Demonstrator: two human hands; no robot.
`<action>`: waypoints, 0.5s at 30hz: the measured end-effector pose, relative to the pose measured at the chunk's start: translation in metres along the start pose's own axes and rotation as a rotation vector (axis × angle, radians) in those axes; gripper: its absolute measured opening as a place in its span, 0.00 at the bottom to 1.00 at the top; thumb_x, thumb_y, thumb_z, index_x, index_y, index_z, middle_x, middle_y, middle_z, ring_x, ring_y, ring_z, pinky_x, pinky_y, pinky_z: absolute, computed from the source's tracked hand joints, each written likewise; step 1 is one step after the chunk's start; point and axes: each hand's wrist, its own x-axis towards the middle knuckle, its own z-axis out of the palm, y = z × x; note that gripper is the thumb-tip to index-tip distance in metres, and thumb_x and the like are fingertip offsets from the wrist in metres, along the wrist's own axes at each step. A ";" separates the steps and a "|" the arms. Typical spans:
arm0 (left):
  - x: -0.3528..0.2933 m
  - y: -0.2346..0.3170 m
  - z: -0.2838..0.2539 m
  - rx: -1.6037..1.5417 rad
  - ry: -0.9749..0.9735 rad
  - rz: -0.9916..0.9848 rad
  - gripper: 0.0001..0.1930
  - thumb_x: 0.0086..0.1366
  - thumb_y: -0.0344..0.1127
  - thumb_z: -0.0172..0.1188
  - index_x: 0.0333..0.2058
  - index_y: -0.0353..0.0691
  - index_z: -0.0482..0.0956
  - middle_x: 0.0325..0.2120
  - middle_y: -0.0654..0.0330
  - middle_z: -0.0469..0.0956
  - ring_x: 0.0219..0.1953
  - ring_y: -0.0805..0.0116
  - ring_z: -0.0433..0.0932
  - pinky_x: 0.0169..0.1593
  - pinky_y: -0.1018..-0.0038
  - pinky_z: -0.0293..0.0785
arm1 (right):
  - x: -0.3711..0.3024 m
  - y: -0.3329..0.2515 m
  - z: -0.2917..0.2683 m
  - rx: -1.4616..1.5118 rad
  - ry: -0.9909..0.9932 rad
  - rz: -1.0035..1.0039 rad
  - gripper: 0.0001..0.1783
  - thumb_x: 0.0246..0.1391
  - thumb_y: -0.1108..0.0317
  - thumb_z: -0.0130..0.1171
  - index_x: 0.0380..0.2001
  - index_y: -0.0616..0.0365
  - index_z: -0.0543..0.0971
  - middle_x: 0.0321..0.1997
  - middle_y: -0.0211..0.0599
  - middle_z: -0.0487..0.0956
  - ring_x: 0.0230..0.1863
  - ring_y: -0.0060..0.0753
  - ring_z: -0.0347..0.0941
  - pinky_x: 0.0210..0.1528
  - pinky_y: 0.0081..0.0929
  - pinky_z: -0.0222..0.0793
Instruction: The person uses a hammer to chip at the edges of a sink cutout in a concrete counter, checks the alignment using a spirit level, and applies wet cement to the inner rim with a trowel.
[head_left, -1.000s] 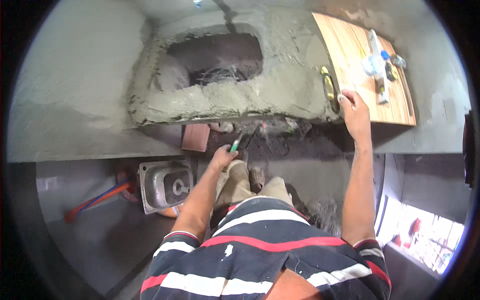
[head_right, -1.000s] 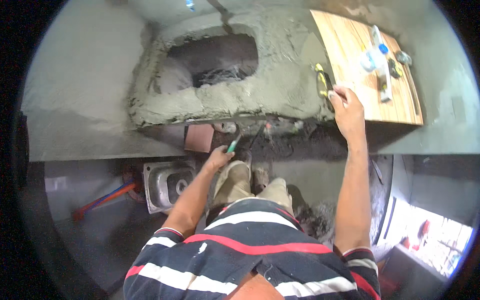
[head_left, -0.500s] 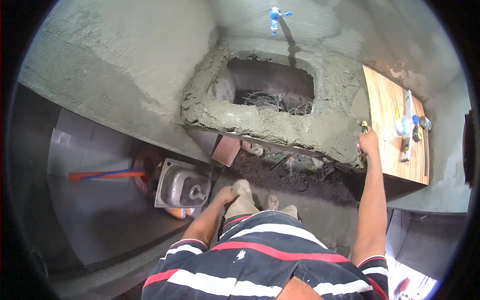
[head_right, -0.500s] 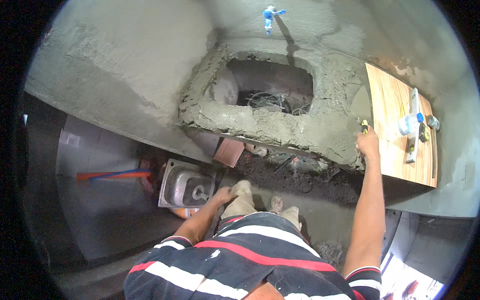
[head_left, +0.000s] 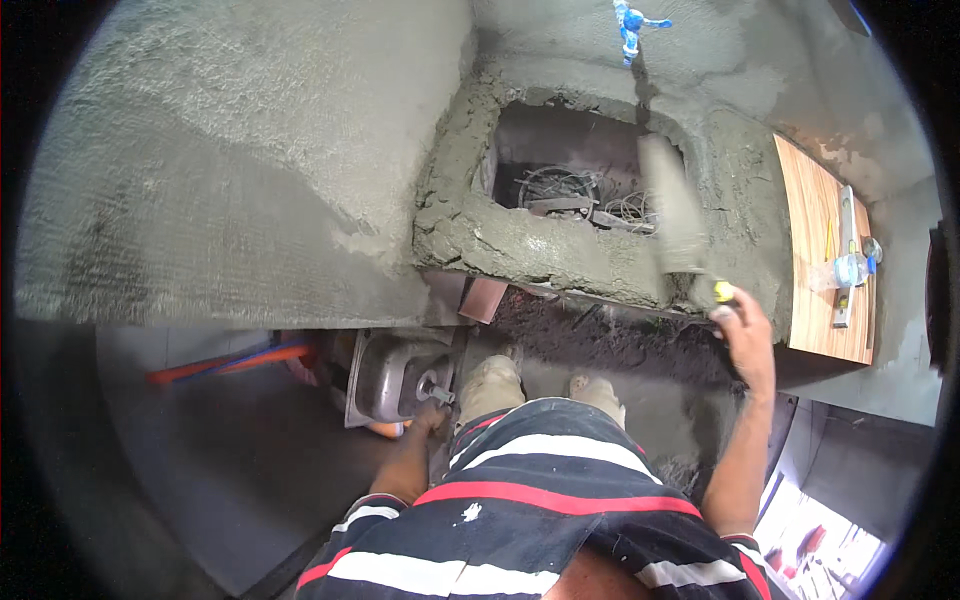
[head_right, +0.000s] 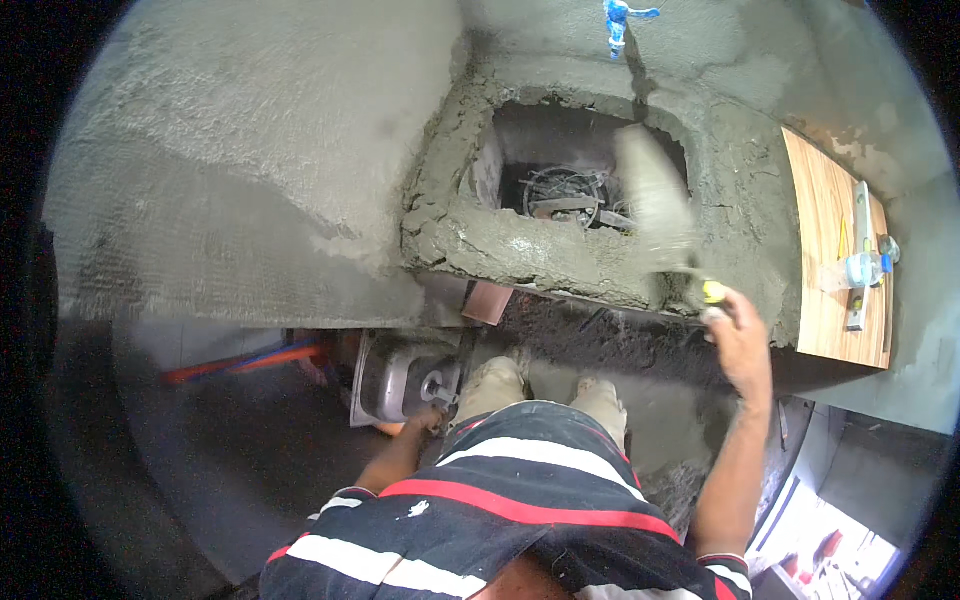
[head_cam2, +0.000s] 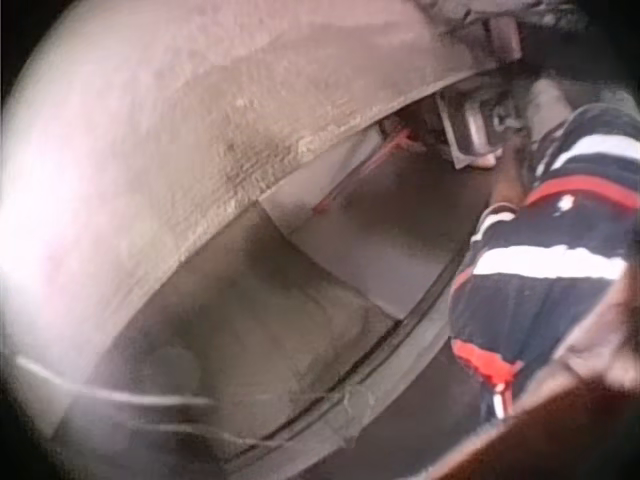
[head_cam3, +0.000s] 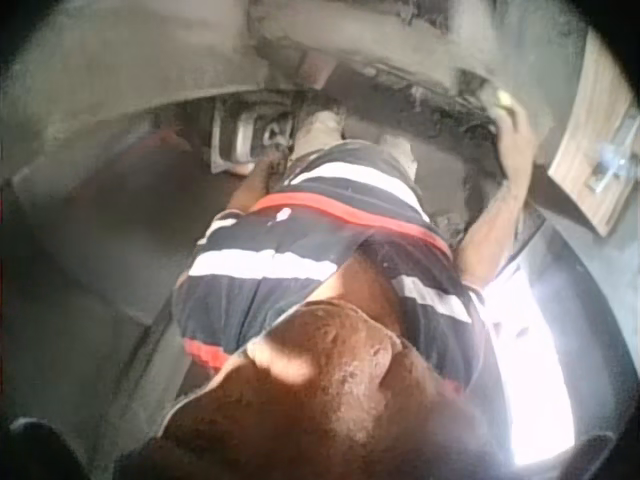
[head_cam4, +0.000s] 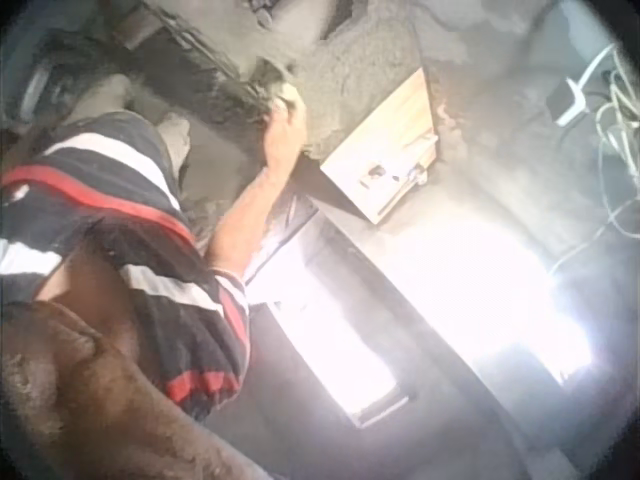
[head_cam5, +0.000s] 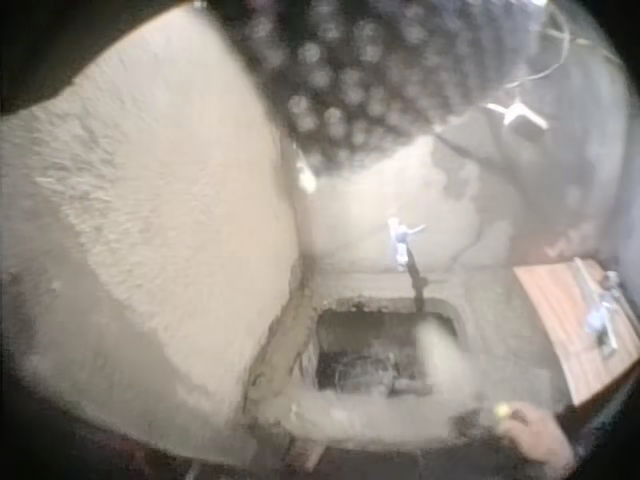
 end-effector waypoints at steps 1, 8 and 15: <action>0.012 0.006 -0.019 -0.036 -0.071 -0.023 0.27 0.62 0.52 0.61 0.49 0.34 0.82 0.47 0.40 0.81 0.49 0.39 0.81 0.50 0.54 0.78 | 0.006 -0.017 0.020 -0.202 -0.046 -0.235 0.21 0.60 0.67 0.59 0.55 0.60 0.77 0.40 0.43 0.83 0.36 0.36 0.80 0.42 0.30 0.75; 0.033 0.068 -0.113 -0.564 0.201 0.051 0.24 0.67 0.48 0.62 0.51 0.34 0.79 0.32 0.54 0.82 0.31 0.67 0.81 0.32 0.68 0.76 | 0.086 -0.119 0.130 -0.476 -0.406 -0.796 0.21 0.54 0.64 0.64 0.52 0.55 0.81 0.45 0.47 0.84 0.45 0.54 0.81 0.47 0.46 0.76; -0.015 0.090 -0.096 -0.381 0.388 -0.022 0.27 0.67 0.50 0.60 0.55 0.32 0.75 0.41 0.50 0.82 0.38 0.58 0.81 0.42 0.61 0.76 | 0.179 -0.157 0.167 -0.877 -0.558 -0.957 0.18 0.51 0.61 0.66 0.47 0.48 0.84 0.37 0.42 0.84 0.42 0.49 0.81 0.42 0.46 0.77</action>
